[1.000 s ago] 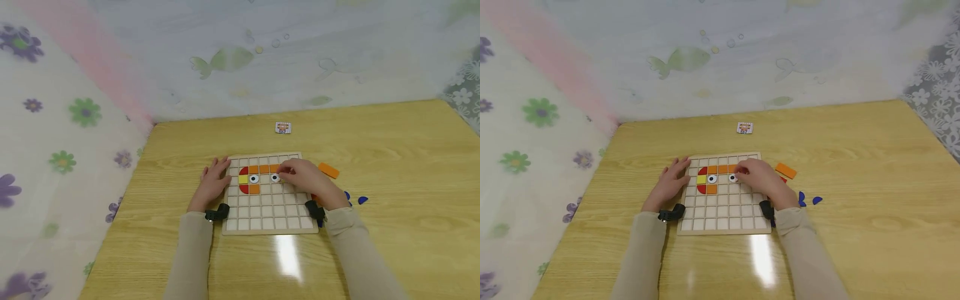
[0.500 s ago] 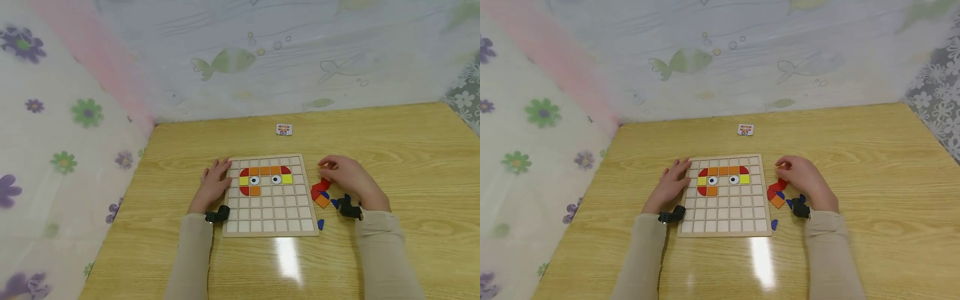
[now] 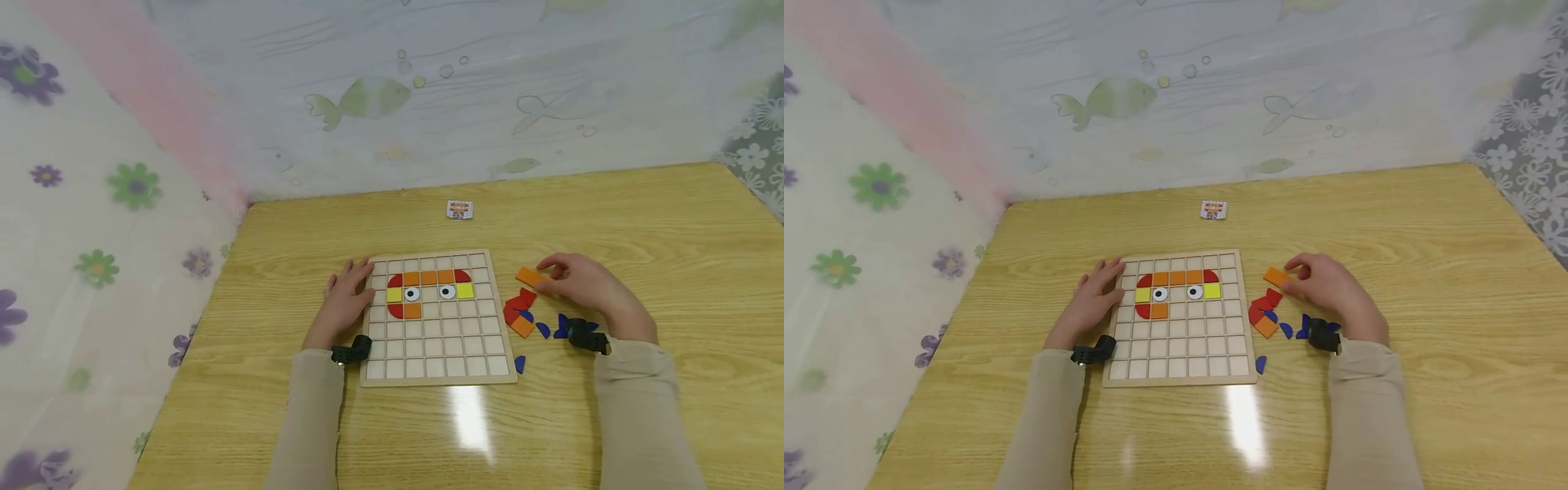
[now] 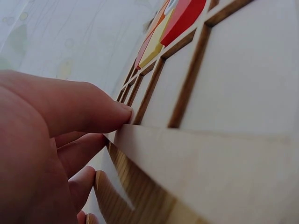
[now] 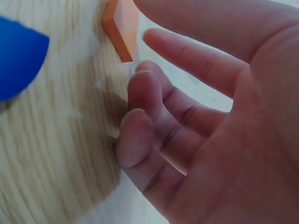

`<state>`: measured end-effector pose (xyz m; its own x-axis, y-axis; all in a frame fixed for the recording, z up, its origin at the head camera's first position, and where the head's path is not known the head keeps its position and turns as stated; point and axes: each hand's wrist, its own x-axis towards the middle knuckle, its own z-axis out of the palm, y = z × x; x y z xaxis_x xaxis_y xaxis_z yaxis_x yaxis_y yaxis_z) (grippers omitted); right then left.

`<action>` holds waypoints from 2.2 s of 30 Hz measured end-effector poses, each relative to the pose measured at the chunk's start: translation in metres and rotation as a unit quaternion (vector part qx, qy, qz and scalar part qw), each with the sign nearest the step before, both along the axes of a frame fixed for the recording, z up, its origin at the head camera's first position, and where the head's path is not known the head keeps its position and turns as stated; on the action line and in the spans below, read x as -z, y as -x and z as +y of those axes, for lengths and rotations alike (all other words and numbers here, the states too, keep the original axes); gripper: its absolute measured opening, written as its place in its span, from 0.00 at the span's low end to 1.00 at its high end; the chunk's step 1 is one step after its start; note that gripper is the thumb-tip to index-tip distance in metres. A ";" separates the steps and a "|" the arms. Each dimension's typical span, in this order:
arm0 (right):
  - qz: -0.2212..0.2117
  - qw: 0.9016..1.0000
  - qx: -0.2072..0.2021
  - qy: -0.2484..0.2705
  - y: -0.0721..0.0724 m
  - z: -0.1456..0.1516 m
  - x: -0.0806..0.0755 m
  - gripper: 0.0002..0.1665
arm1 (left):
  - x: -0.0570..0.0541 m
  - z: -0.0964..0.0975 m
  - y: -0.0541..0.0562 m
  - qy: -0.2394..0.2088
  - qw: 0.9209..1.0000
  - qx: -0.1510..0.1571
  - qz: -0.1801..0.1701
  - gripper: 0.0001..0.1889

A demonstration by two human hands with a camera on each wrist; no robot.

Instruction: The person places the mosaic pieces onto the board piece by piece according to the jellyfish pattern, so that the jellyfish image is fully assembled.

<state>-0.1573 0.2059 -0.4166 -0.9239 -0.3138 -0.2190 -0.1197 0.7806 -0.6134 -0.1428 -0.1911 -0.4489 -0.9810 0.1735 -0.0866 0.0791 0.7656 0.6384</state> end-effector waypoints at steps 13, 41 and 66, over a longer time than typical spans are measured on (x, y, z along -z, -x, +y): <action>0.020 1.000 0.006 0.011 0.003 -0.004 0.002 0.21 | 0.002 -0.001 0.002 -0.007 1.000 -0.002 -0.001 0.27; 0.090 0.995 0.016 0.046 0.005 -0.051 0.001 0.16 | -0.002 0.000 0.000 -0.004 1.000 0.003 0.003 0.28; 0.100 0.985 -0.134 0.033 -0.006 -0.131 0.003 0.12 | 0.002 -0.001 -0.001 -0.004 1.000 0.004 0.006 0.27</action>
<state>-0.1509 0.0752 -0.4192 -0.8280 -0.5606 -0.0118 -0.4406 0.6636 -0.6046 -0.1418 -0.1925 -0.4512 -0.9805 0.1825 -0.0732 0.0935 0.7599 0.6432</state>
